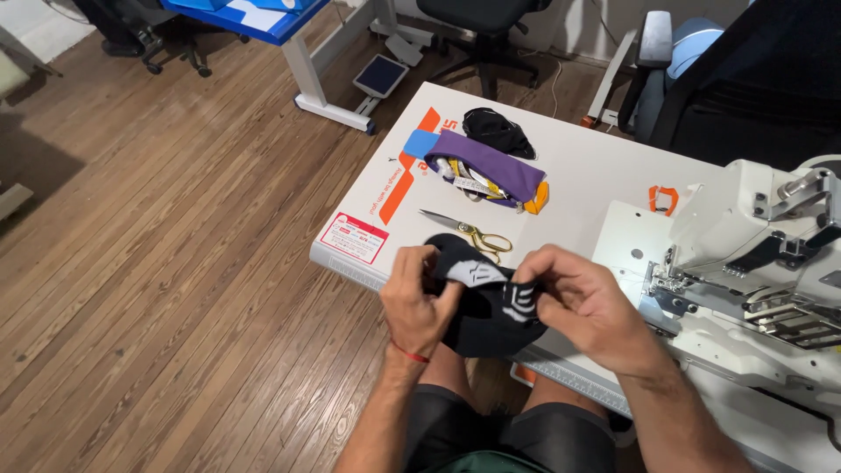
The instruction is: The person uses gold-handled scissors to trim excess fabric and threads from the waistband of a pair of black underwear. They repeatedly stretch and turn the garment to check the edges and the printed logo on the waistband, then place it on the table next to a sewing machine.
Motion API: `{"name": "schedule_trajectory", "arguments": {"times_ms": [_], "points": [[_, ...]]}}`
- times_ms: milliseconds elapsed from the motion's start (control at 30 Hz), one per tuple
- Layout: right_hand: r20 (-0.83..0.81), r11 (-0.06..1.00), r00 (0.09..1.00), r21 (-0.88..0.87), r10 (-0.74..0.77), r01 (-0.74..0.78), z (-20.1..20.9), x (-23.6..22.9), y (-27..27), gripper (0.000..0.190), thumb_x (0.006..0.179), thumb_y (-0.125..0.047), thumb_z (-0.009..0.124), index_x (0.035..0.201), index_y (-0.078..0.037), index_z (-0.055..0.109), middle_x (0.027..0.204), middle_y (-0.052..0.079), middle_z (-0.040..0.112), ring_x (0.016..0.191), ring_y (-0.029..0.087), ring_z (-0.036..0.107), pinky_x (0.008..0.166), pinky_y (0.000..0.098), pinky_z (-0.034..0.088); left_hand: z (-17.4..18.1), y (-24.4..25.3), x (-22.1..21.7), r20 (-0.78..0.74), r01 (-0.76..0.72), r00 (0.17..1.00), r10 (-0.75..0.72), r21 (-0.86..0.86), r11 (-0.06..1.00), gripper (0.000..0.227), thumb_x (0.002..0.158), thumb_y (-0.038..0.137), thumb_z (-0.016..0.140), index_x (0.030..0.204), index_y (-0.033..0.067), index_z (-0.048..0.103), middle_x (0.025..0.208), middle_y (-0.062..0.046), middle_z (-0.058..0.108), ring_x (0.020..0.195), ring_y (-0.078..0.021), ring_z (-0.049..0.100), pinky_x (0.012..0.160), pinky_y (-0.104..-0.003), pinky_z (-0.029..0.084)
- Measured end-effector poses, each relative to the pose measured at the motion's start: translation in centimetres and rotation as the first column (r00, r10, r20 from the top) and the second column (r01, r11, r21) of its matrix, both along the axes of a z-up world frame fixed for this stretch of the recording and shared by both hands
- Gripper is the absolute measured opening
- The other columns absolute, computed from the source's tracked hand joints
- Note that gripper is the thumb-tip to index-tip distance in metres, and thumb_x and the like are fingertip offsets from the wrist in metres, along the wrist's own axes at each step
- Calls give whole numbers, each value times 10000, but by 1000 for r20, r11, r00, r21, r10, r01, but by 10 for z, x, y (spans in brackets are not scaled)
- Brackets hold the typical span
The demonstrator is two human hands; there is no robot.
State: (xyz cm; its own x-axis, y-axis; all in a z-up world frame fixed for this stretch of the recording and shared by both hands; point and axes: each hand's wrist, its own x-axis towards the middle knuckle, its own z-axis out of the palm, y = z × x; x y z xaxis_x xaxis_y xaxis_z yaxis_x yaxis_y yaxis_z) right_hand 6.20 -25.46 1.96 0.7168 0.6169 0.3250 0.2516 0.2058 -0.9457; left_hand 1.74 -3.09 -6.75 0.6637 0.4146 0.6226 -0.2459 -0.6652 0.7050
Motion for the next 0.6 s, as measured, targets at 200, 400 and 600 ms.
{"name": "schedule_trajectory", "arguments": {"times_ms": [200,400,600], "points": [[806,705,390,46,-445,708,24,11,4,284,936,158,672,1103,-40,788,1010,58,702,836,209,671,739,311,573,22,41,-16,209,-46,978,-1,221,974,285,912,284,796,844,90,599,1307,-163,685,1114,-410,671,972,-505,548],[758,698,599,-282,-258,658,33,11,20,302,998,79,633,1282,58,736,1041,243,748,1044,444,719,872,516,593,6,44,-35,162,187,966,-203,107,977,358,919,205,784,756,147,471,1010,-81,790,851,-361,734,795,-441,567],[-73,921,996,-383,48,-72,20,37,-6,435,787,-141,891,1195,6,849,908,179,839,830,254,703,810,435,602,26,67,-42,100,425,905,-413,-188,885,565,738,83,930,918,139,398,977,-123,677,841,-189,529,741,-363,447]]}}
